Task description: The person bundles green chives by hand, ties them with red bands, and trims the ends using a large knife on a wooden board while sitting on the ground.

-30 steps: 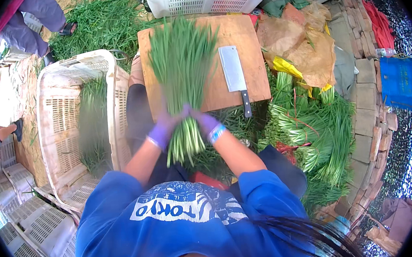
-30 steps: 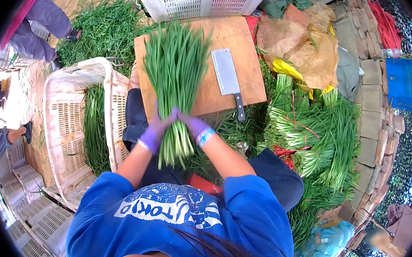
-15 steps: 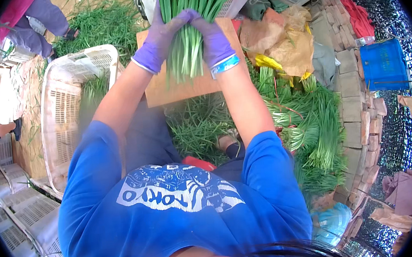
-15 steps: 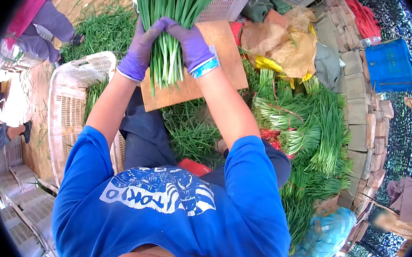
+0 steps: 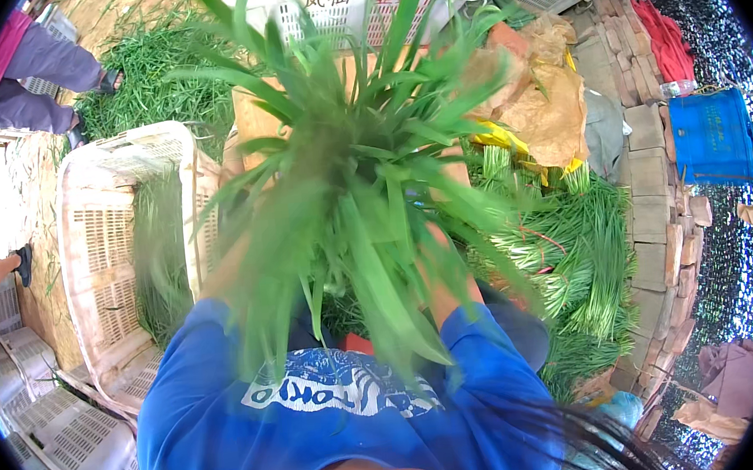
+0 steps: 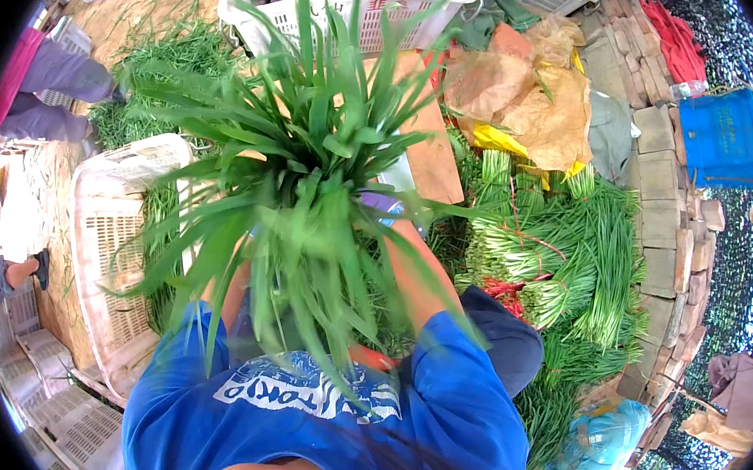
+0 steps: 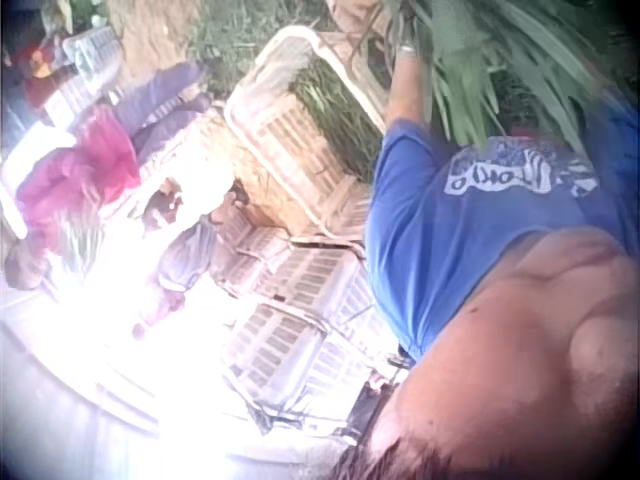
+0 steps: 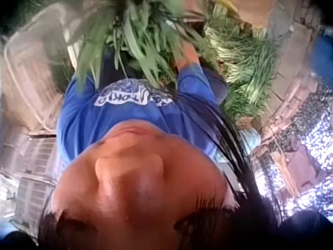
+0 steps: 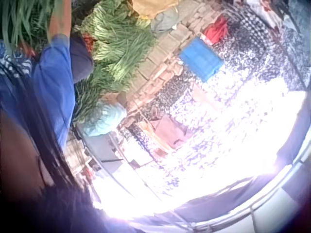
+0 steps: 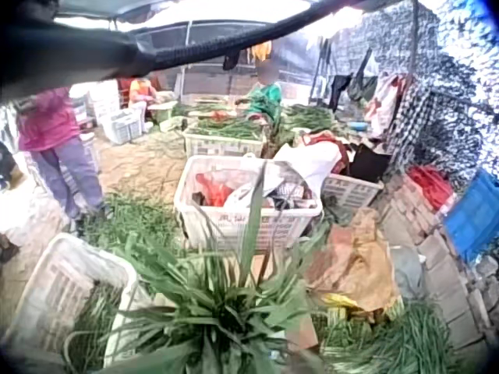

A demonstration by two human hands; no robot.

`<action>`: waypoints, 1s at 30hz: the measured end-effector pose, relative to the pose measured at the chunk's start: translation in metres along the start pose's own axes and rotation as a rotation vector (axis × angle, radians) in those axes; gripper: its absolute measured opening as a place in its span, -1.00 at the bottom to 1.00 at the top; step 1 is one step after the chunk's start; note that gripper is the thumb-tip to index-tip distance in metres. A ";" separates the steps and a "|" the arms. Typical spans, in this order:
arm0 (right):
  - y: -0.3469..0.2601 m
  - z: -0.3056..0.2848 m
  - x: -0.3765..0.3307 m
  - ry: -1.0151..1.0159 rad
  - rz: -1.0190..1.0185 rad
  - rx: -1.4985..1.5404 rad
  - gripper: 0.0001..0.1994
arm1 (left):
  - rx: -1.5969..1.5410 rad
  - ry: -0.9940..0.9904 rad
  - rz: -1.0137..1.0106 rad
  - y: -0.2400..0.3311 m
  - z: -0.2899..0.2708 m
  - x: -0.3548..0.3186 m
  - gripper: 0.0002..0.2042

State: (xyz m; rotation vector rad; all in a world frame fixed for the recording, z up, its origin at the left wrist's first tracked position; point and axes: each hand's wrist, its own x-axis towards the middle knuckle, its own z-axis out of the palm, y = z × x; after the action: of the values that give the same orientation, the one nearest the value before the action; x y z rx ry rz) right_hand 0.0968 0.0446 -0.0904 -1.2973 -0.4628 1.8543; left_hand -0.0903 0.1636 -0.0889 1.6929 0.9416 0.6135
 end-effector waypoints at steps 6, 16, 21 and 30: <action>-0.036 0.016 0.041 -0.002 0.031 0.163 -0.64 | 0.425 -0.136 0.171 0.023 -0.014 0.028 -0.36; -0.047 0.000 0.084 0.018 -0.077 0.168 -0.62 | -0.197 0.289 -0.088 0.035 0.015 0.022 -0.53; -0.037 0.000 0.082 0.119 -0.131 0.112 -0.53 | 0.019 0.101 -0.320 -0.058 0.031 0.020 -0.46; -0.013 0.040 0.120 0.252 -0.222 0.070 -0.61 | 0.325 0.410 -0.567 0.002 0.064 0.023 0.07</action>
State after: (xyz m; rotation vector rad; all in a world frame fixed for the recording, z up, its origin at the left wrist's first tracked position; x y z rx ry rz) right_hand 0.0486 0.1521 -0.1382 -1.3523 -0.3862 1.4881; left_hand -0.0268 0.1474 -0.1082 1.4886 1.8148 0.4398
